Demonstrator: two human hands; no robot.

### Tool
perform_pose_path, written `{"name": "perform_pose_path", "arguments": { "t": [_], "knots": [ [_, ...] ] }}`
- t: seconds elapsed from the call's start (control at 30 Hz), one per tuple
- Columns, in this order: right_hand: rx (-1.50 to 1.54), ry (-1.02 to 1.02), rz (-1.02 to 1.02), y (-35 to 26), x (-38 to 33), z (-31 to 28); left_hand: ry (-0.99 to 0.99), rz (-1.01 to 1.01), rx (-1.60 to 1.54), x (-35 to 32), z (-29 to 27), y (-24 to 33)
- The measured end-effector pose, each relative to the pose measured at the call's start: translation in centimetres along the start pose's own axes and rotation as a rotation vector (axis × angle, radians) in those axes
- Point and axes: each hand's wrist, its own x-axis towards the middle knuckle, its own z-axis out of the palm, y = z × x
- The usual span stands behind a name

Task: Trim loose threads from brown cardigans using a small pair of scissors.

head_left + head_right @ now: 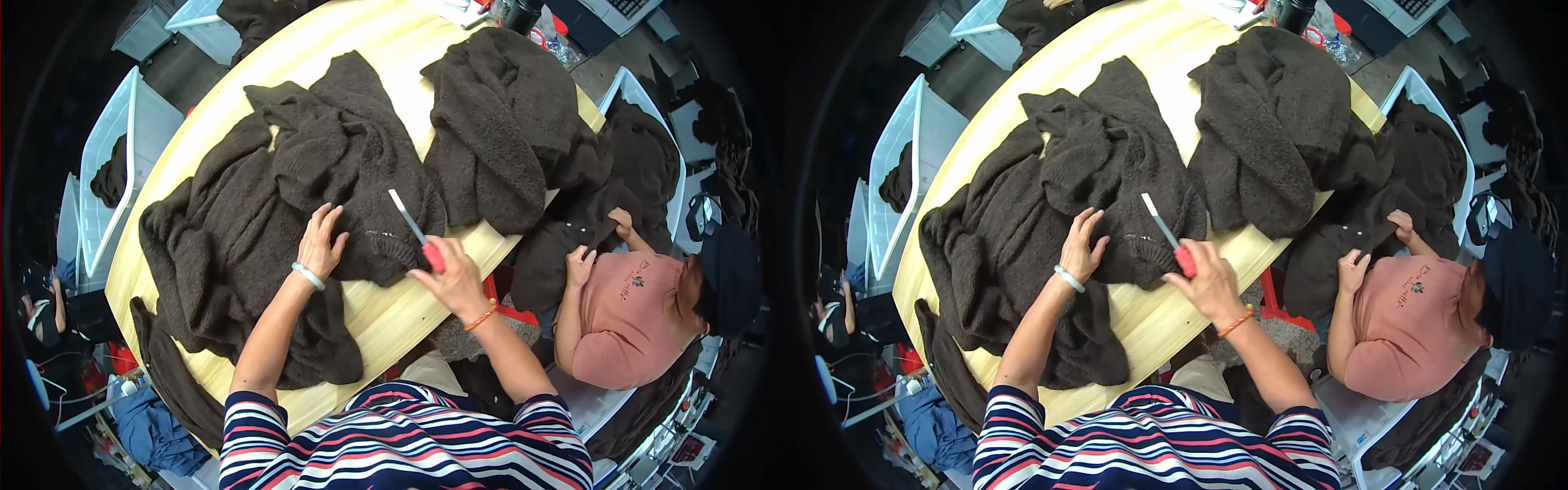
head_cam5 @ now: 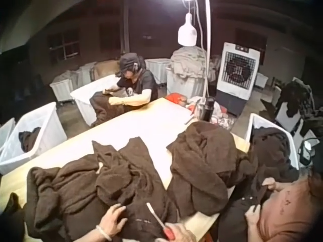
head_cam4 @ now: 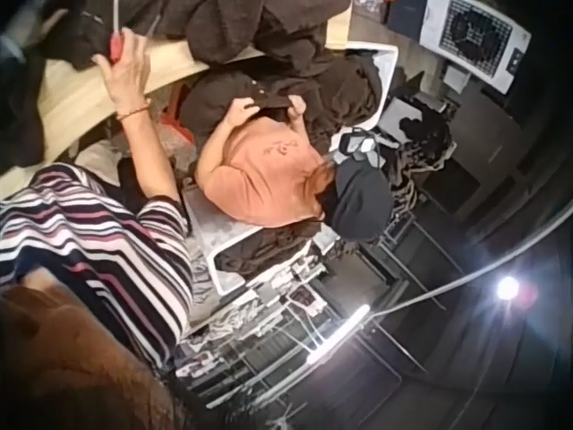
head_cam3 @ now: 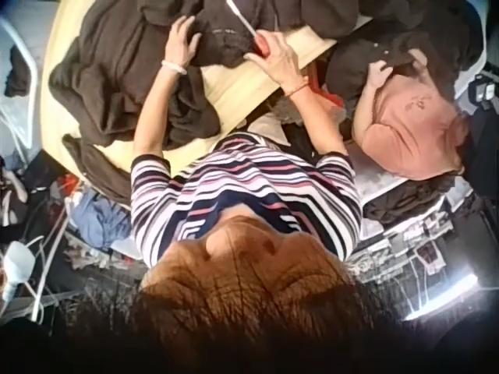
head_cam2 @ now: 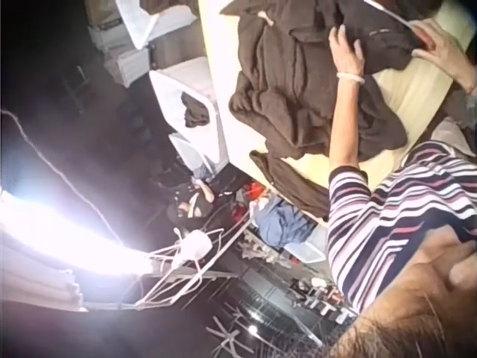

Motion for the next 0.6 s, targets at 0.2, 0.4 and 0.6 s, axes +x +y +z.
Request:
{"name": "perform_pose_path", "arguments": {
  "t": [0.2, 0.4, 0.6],
  "knots": [
    [-0.145, -0.046, -0.063, -1.6, 3.5, 6.3, 0.070, 0.119, 0.073, 4.5, 3.9, 0.5],
    [0.229, -0.031, 0.069, -0.3, 4.5, 3.8, 0.111, -0.069, -0.009, 8.1, 3.7, -1.0],
    [0.701, -0.402, 0.017, -4.2, 1.5, -5.5, -0.005, -0.053, 0.113, 12.9, 3.0, -0.5]
  ]
}}
